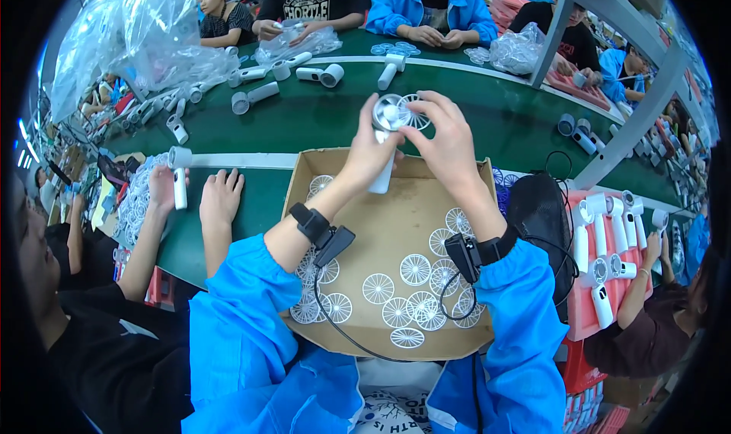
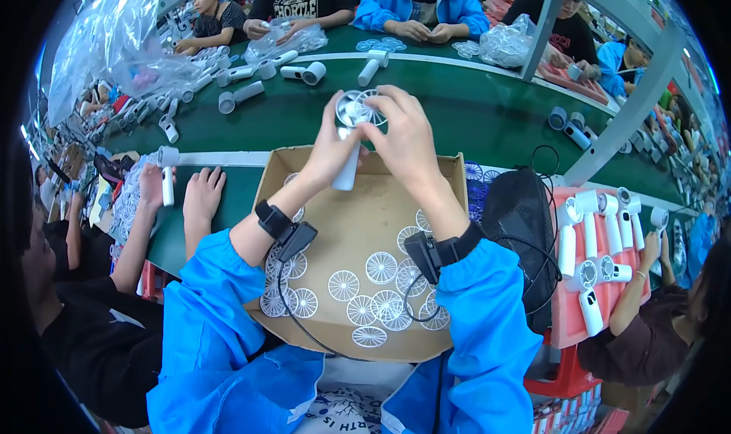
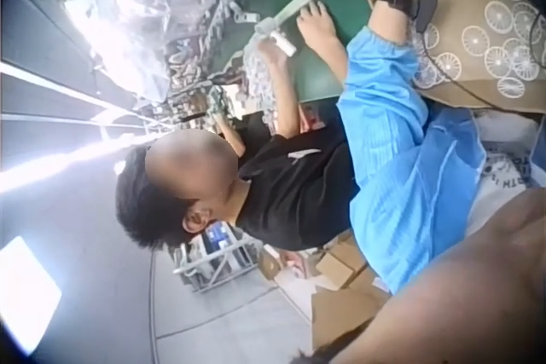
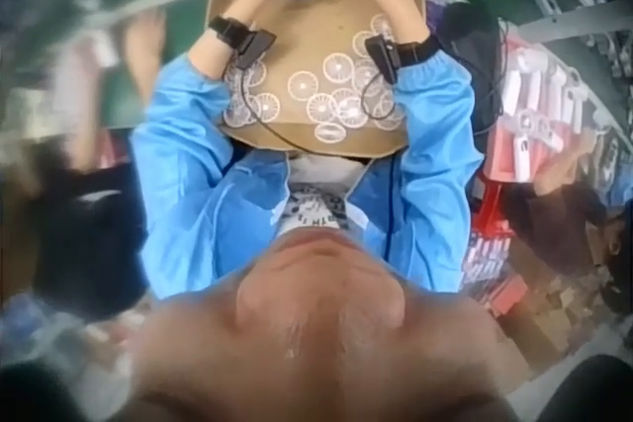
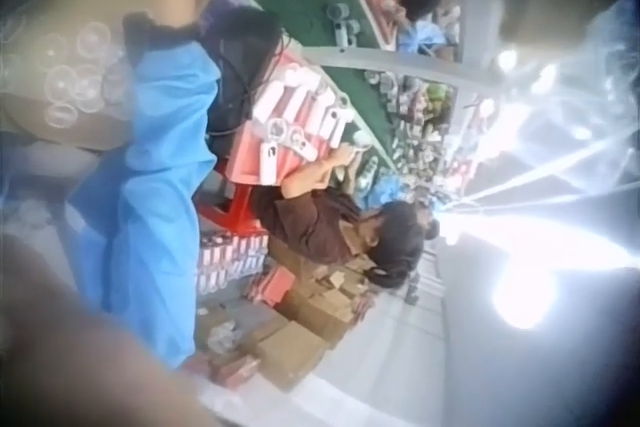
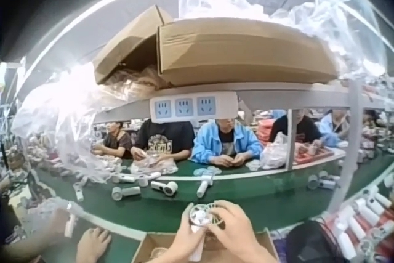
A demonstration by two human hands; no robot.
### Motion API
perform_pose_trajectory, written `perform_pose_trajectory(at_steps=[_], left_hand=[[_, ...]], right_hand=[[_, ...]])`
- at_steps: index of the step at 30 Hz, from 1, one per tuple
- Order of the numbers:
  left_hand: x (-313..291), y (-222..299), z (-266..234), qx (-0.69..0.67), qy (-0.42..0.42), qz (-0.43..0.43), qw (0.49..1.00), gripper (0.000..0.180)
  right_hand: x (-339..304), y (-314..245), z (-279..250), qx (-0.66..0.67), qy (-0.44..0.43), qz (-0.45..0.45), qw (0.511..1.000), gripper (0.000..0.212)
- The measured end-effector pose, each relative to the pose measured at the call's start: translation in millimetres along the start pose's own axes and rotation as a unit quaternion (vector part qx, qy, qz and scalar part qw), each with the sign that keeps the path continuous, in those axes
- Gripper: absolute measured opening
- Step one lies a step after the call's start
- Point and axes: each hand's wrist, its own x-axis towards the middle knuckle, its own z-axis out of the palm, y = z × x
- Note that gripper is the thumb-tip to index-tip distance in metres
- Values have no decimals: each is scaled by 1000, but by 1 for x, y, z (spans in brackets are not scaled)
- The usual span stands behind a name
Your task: The person assembles handheld fans by picking up a fan body and a white plastic grille, fitting the grille onto the fan head by hand, and placing the completed fan onto a tray. This process is repeated for several fans, handling each fan body and grille one at a time.
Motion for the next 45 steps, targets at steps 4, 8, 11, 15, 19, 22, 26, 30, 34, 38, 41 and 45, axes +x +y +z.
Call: perform_pose_trajectory(at_steps=[4,8,11,15,19,22,26,30,34,38,41,45], left_hand=[[-11,-8,11,97,-38,47,993,74],[-8,-4,12,123,-22,82,989,74],[-11,-3,11,125,-18,74,989,74],[-14,0,13,137,-14,64,988,74],[-15,-5,9,149,-19,97,984,75],[-17,-2,11,193,-24,68,979,73],[-18,8,13,191,-39,74,978,70],[-21,7,12,172,-47,74,981,68],[-24,12,15,76,-74,57,993,67],[-22,15,12,70,-79,69,992,64],[-21,15,9,91,-74,86,989,63],[-17,7,7,126,-43,119,984,63]], right_hand=[[1,-6,4,18,3,16,1000,31],[0,-4,3,9,-3,-8,1000,32],[0,-3,4,2,-5,-10,1000,32],[-3,-3,6,-12,0,-21,1000,33],[-5,-5,7,-28,-3,-29,999,33],[-4,-3,9,-42,-3,-32,999,33],[-2,0,2,-46,8,-49,998,34],[-2,5,2,-40,11,-84,996,34],[-5,4,-2,-56,-3,-97,994,32],[-1,5,1,20,-29,-62,997,35],[-6,8,7,211,-70,53,973,41],[-3,5,10,406,-88,186,891,47]])
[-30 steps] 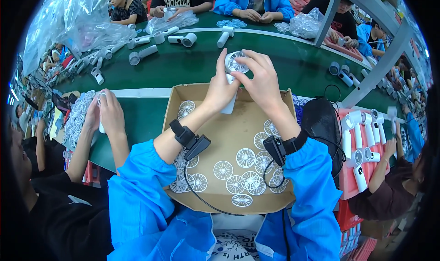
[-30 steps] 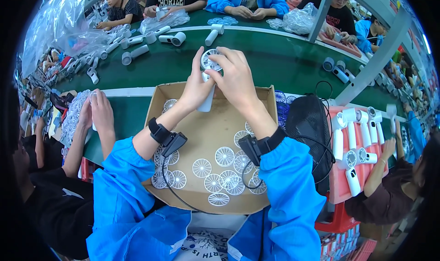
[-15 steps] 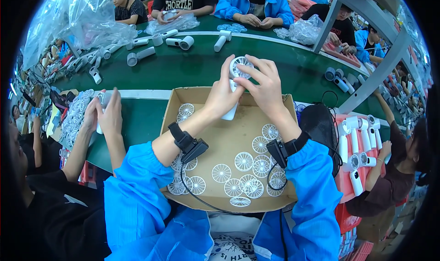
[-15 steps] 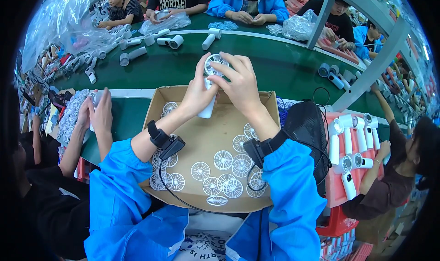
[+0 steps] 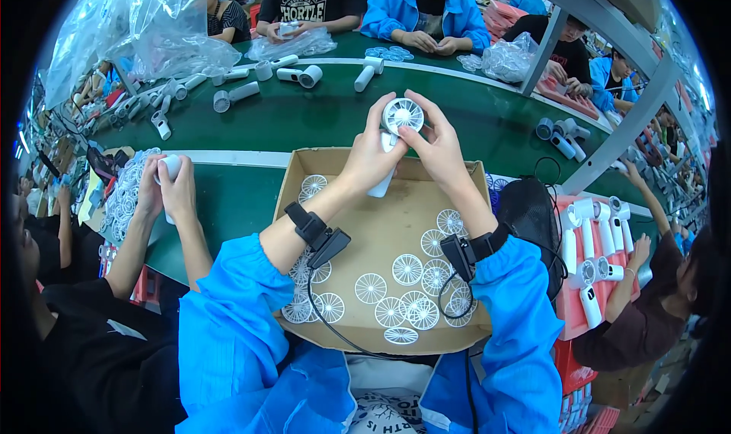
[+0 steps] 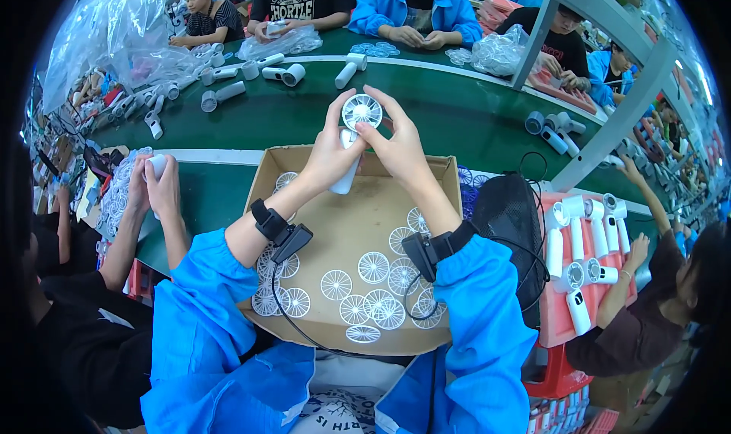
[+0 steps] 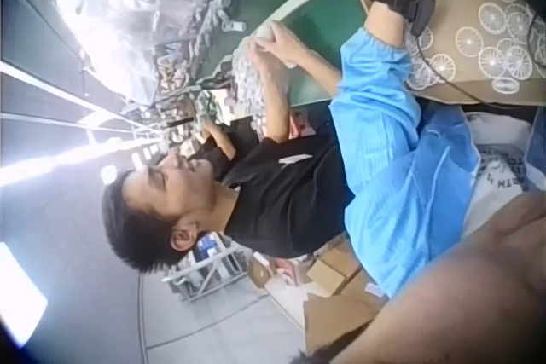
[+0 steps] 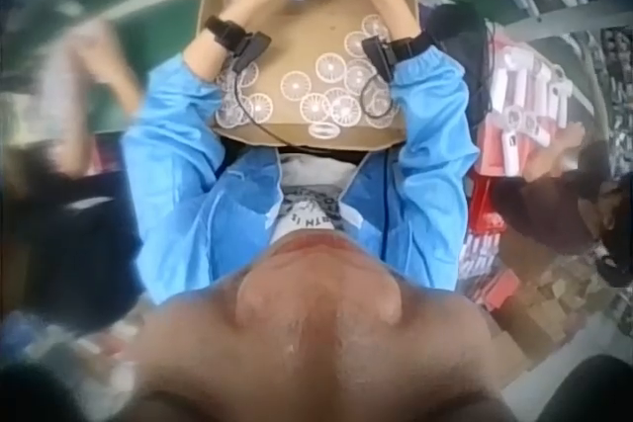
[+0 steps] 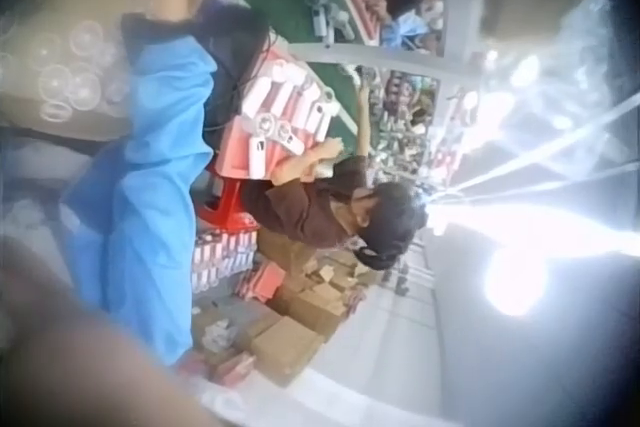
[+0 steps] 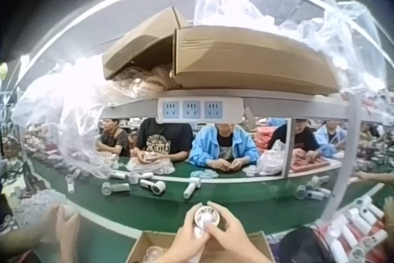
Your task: The person assembles handheld fans by picking up a fan body and a white plastic grille, fitting the grille onto the fan head by hand, and placing the completed fan onto a tray. This process is repeated for several fans, handling each fan body and grille one at a time.
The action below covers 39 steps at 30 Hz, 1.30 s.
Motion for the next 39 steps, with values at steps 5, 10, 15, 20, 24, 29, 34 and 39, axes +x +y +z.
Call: perform_pose_trajectory(at_steps=[5,10,15,20,24,29,34,39], left_hand=[[3,-6,-1,48,18,-1,999,64],[3,-7,-7,70,14,12,997,65],[4,1,-8,-33,-52,-24,998,65],[2,6,-14,-172,-117,-60,976,59],[3,6,-13,-169,-102,-90,976,56],[6,2,-12,-105,-39,-92,989,55],[12,-6,-17,-65,10,-2,998,54],[13,-1,-20,16,18,32,999,53]], right_hand=[[-1,7,-1,-119,3,-40,992,46],[2,2,1,-67,24,-15,997,46],[1,-2,-7,-40,12,15,999,47],[2,-10,-11,17,-15,39,999,48],[3,-4,-10,-1,-6,39,999,45],[4,-1,-8,-58,21,-14,998,43],[1,-3,2,-149,57,-54,986,42],[1,-3,-2,-95,58,-44,993,40]])
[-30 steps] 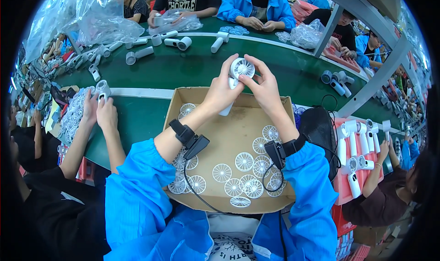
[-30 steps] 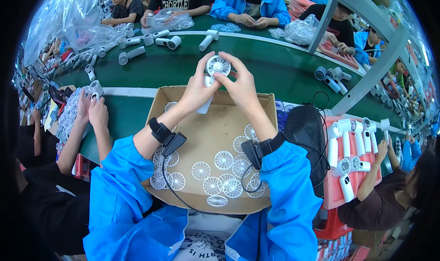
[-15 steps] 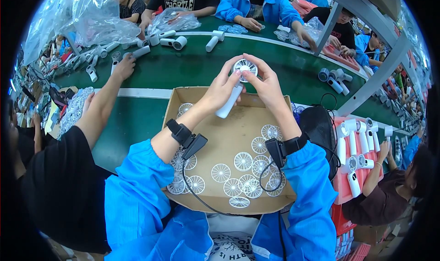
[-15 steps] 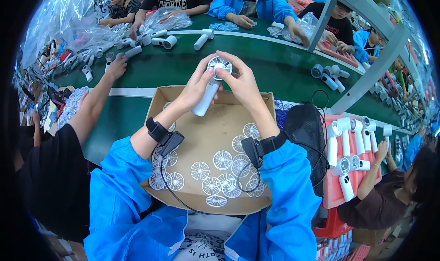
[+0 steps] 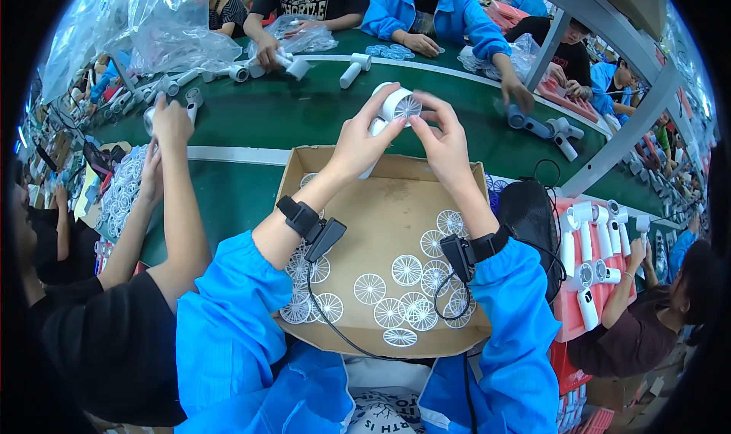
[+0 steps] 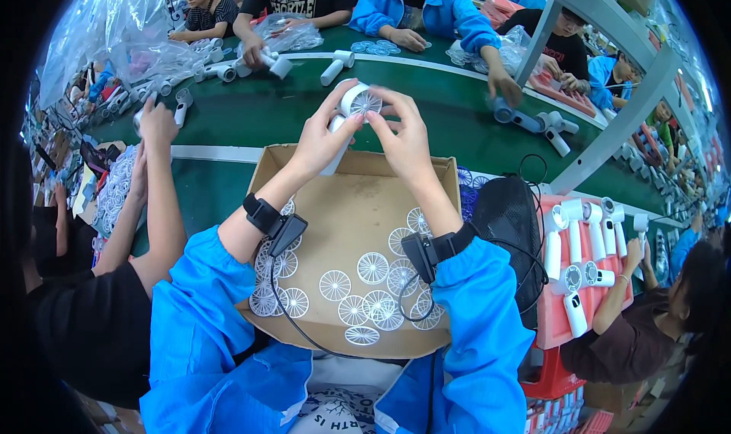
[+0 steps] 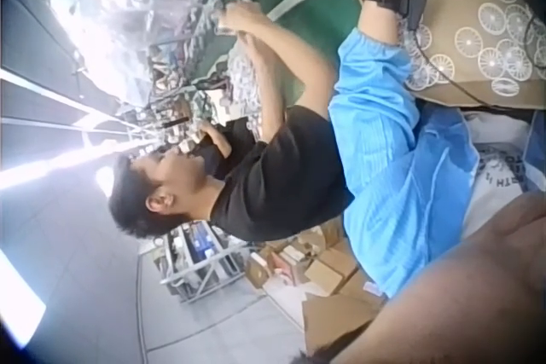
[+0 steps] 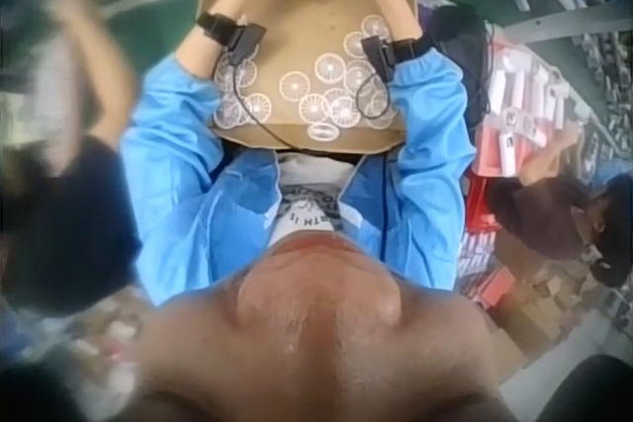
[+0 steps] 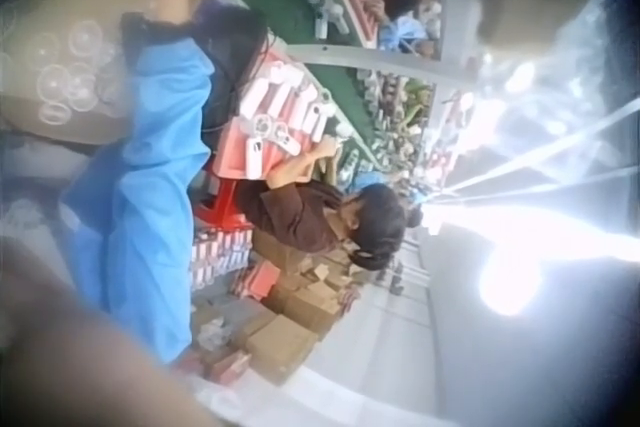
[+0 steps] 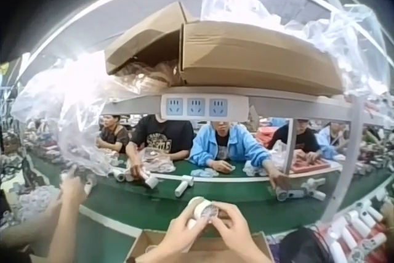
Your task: The person assembles handheld fans by picking up a fan body and a white plastic grille, fitting the grille onto the fan head by hand, and placing the completed fan onto a tray. This process is repeated for several fans, handling each fan body and grille one at a time.
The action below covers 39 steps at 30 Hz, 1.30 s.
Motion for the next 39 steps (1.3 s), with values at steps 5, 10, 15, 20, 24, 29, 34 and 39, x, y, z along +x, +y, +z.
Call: perform_pose_trajectory(at_steps=[5,10,15,20,24,29,34,39], left_hand=[[-2,-2,2,79,14,77,994,53],[-3,4,3,115,25,83,990,54],[-4,2,1,84,-17,141,986,55],[-6,2,0,36,-61,141,987,55],[-8,5,2,34,-89,130,987,53],[-8,7,4,12,-115,94,989,51],[-6,-1,4,5,-121,121,985,46],[-9,0,12,-142,-130,-15,981,44]], right_hand=[[1,1,0,-37,4,-2,999,41],[-1,-4,2,-24,12,-12,1000,45],[0,-7,0,185,-35,69,980,51],[-2,-14,1,228,-73,82,968,53],[2,-14,1,146,-71,68,984,48],[0,-10,2,151,-55,83,983,43],[-2,-6,4,152,-31,67,986,33],[1,-3,-1,167,-31,75,983,25]])
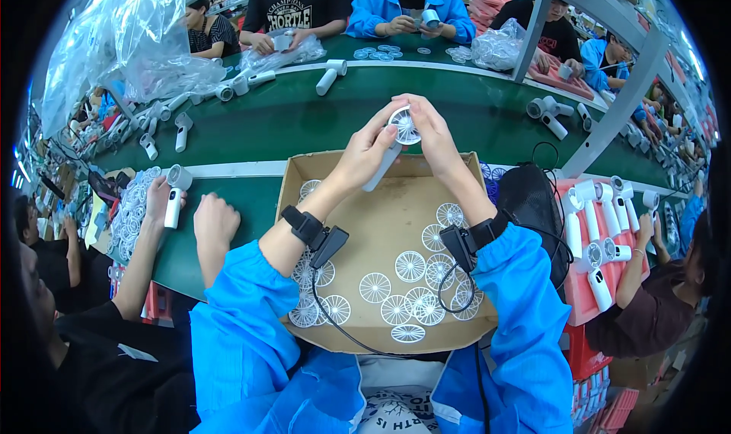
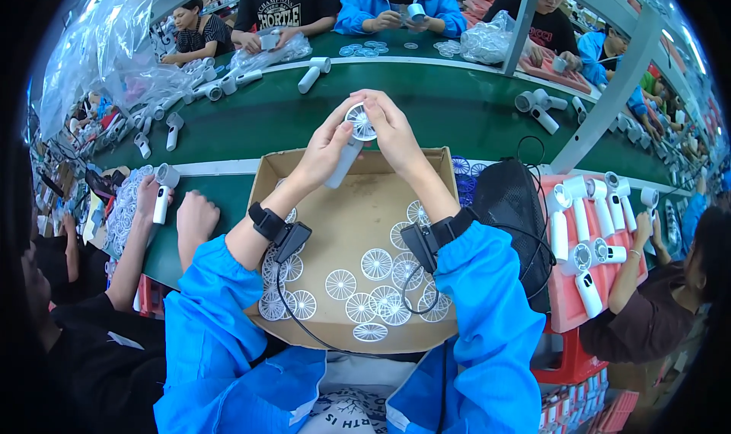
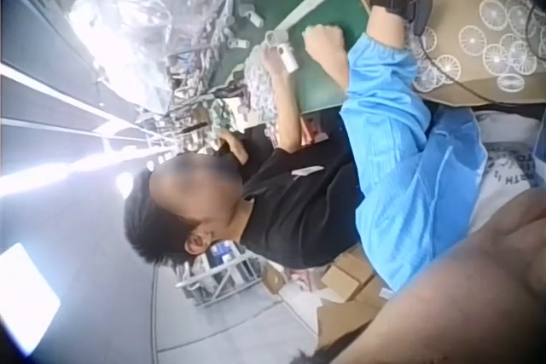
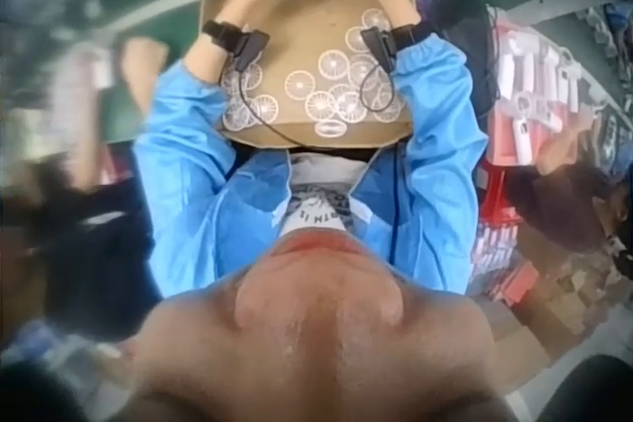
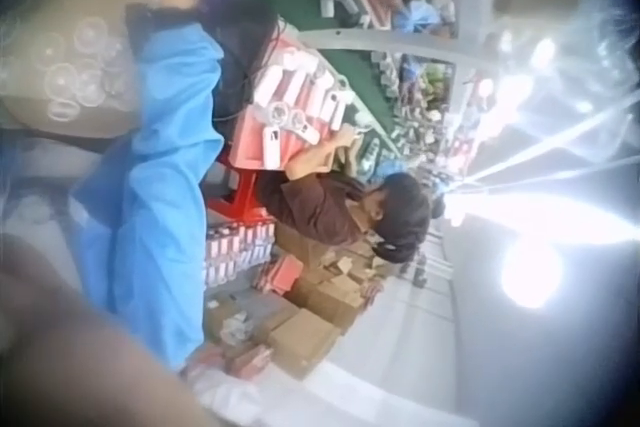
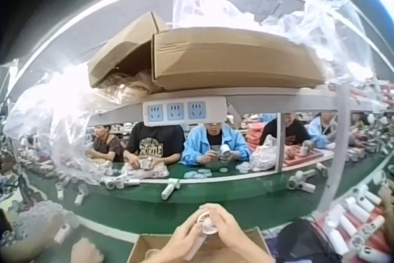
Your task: The person assembles handheld fans by picking up a fan body and a white plastic grille, fitting the grille onto the fan head by hand, and placing the completed fan onto a tray. This process is repeated for several fans, handling each fan body and grille one at a time.
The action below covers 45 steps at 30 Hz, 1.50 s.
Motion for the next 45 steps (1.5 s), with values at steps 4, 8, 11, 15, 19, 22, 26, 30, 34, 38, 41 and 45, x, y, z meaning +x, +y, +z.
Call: perform_pose_trajectory(at_steps=[4,8,11,15,19,22,26,30,34,38,41,45], left_hand=[[1,1,1,-21,-10,7,1000,44],[3,4,7,-33,10,16,999,42],[0,0,8,-16,35,28,999,41],[5,2,6,-16,32,26,999,42],[8,-4,2,-110,-6,-26,994,43],[11,-7,-3,-161,22,-66,984,43],[9,-5,-4,-202,39,-125,971,43],[8,-4,-5,-189,47,-156,968,42],[8,-5,-7,-182,49,-185,964,41],[7,-8,-7,-148,46,-173,973,38],[10,-5,-2,-127,51,-149,979,37],[10,-2,9,-170,72,-176,967,41]], right_hand=[[0,3,0,11,5,-14,1000,24],[3,3,3,16,24,-13,999,25],[4,6,6,11,39,-15,999,27],[-1,12,5,-13,48,12,999,32],[0,8,-2,-10,25,70,997,37],[1,12,-3,41,5,127,991,41],[0,14,-4,-14,7,155,988,45],[1,11,-2,-32,3,177,984,45],[2,8,0,-33,-1,213,976,44],[4,8,0,-85,-7,201,976,42],[5,12,-9,-22,-33,155,987,45],[4,32,-10,4,15,113,993,50]])
